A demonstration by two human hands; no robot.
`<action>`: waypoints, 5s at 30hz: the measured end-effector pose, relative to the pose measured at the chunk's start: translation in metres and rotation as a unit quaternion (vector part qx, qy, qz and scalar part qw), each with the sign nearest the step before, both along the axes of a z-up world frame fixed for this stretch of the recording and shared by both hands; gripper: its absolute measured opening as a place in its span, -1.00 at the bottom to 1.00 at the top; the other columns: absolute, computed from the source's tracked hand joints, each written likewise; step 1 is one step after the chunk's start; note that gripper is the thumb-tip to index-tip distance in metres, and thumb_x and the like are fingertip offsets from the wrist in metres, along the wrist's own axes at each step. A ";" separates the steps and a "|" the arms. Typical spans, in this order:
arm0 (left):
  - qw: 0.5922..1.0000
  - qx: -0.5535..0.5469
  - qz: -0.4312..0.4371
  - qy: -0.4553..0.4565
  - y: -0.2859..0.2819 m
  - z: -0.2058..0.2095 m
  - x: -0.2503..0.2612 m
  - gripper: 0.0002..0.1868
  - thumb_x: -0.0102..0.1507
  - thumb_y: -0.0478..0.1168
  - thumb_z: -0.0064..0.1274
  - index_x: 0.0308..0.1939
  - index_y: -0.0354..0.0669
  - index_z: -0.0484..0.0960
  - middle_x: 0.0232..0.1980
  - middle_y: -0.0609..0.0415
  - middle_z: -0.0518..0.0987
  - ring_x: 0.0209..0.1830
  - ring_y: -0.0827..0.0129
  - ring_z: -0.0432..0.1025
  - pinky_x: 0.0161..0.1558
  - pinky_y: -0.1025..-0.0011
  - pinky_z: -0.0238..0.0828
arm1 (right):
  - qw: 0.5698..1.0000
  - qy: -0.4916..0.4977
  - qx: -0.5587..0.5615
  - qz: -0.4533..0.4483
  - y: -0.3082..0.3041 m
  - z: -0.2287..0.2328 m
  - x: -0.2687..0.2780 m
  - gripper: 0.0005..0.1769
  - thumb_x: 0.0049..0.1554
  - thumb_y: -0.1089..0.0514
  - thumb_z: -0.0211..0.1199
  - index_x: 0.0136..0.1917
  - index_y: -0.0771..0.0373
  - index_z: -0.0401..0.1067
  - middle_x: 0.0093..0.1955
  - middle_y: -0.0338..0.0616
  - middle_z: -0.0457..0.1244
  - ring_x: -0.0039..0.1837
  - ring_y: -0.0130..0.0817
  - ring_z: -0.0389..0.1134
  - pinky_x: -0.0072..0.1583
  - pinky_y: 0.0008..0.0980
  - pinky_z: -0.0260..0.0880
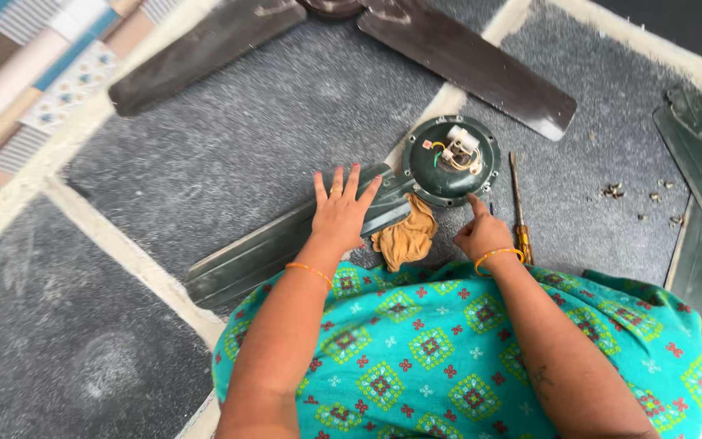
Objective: The person sits on the floor and uses a screwdriver to remove a screw from the fan blade mounting bracket. They then detach the blade, wipe it with a cloth, and place it aside. The person continues to work on the fan motor housing.
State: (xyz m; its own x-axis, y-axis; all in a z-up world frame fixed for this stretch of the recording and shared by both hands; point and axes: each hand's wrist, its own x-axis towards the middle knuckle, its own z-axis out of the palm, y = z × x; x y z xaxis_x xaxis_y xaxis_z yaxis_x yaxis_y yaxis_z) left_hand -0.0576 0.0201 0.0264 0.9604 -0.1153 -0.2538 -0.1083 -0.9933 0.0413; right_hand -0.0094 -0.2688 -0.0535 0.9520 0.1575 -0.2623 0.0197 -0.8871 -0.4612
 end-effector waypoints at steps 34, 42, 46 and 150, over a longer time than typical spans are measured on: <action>0.988 -0.009 0.064 0.139 0.002 -0.037 0.030 0.45 -0.03 -0.09 0.51 0.64 0.33 -0.34 0.70 -0.14 -0.27 0.65 -0.23 -0.23 0.50 -0.31 -0.53 | 0.979 -0.081 0.185 0.003 0.023 0.031 -0.008 -0.21 0.05 0.31 0.44 0.50 0.18 0.22 -0.02 -0.15 0.45 0.00 -0.38 0.51 0.11 -0.38 0.51; 0.988 0.003 0.060 0.144 0.001 -0.032 0.028 0.57 -0.10 -0.09 0.57 0.63 0.35 -0.44 0.71 -0.12 -0.30 0.66 -0.19 -0.24 0.50 -0.30 -0.53 | 0.975 -0.112 0.192 0.001 0.023 0.029 -0.011 -0.16 0.04 0.30 0.44 0.52 0.20 0.16 -0.04 -0.15 0.46 -0.02 -0.39 0.51 0.08 -0.37 0.52; 0.987 0.017 0.061 0.149 0.002 -0.028 0.025 0.63 -0.15 -0.10 0.60 0.63 0.35 -0.45 0.70 -0.10 -0.29 0.66 -0.16 -0.23 0.49 -0.31 -0.52 | 0.979 -0.114 0.171 -0.001 0.021 0.025 -0.011 -0.13 0.04 0.29 0.45 0.53 0.18 0.15 -0.05 -0.17 0.46 -0.08 -0.40 0.51 0.02 -0.38 0.51; 0.983 -0.062 0.119 0.122 0.015 -0.060 0.050 -0.12 0.39 -0.21 -0.13 0.64 0.26 -0.31 0.66 -0.15 -0.08 0.64 -0.22 -0.25 0.43 -0.33 -0.84 | 0.960 -0.213 -0.071 0.167 0.107 0.004 0.083 -0.49 0.09 0.17 0.39 0.30 0.02 0.40 -0.06 -0.30 0.47 -0.06 -0.19 0.49 -0.02 -0.21 0.48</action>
